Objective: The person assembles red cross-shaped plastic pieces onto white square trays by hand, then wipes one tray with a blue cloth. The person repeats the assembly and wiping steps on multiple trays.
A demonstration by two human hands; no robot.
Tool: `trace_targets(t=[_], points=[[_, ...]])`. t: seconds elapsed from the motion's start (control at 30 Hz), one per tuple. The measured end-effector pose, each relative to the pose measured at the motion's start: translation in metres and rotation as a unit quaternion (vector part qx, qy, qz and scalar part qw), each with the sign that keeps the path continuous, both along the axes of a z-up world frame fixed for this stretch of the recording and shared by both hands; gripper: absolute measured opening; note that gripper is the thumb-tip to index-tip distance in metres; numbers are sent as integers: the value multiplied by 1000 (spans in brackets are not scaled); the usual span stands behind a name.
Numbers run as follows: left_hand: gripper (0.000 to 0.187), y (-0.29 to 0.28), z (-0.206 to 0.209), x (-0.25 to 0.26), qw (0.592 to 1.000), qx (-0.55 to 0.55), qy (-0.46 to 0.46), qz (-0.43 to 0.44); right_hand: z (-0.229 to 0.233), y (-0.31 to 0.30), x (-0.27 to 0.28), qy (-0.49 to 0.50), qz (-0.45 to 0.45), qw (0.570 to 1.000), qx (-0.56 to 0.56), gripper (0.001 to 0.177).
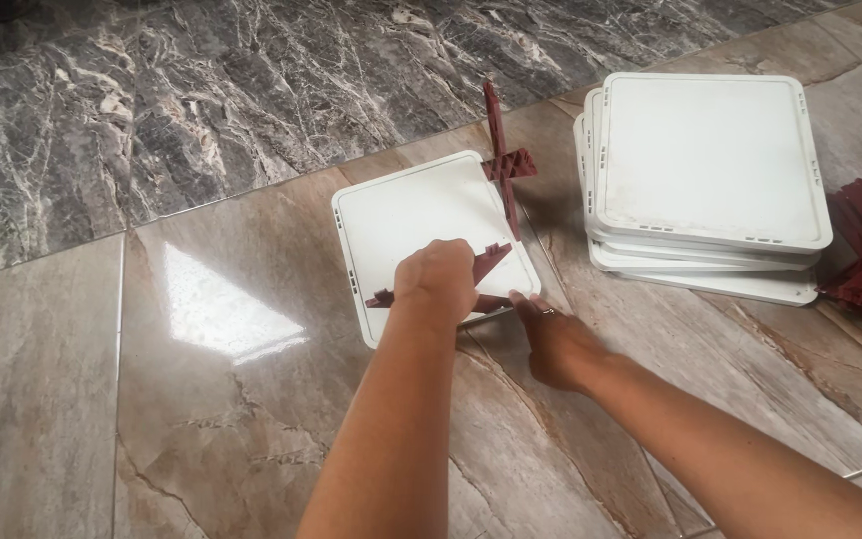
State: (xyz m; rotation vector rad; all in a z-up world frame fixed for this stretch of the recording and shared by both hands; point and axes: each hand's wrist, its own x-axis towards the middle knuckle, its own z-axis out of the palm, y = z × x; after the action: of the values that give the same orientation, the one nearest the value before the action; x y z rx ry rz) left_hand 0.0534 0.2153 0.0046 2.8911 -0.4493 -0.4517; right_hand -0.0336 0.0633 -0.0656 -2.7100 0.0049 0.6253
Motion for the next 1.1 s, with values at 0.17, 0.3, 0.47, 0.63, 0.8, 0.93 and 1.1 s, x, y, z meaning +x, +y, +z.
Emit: trace_targets(t=[0.17, 0.3, 0.47, 0.63, 0.8, 0.93, 1.1], points=[[18, 9, 0, 11, 997, 72, -1, -26, -28, 2, -11, -91, 27, 995, -3, 69], [21, 17, -2, 11, 992, 120, 36, -17, -34, 20, -10, -91, 62, 993, 32, 57], [20, 14, 3, 12, 992, 119, 34, -11, -26, 52, -7, -165, 113, 975, 100, 68], [24, 12, 7, 9, 989, 133, 65, -5, -15, 65, -12, -67, 95, 993, 11, 69], [23, 12, 14, 7, 989, 121, 88, 18, -4, 64, -13, -90, 94, 991, 19, 72], [23, 12, 19, 6, 989, 120, 89, 17, -2, 65, -10, -63, 87, 994, 7, 68], [32, 11, 20, 6, 985, 131, 110, 1, -7, 65, -10, -69, 79, 994, 11, 70]])
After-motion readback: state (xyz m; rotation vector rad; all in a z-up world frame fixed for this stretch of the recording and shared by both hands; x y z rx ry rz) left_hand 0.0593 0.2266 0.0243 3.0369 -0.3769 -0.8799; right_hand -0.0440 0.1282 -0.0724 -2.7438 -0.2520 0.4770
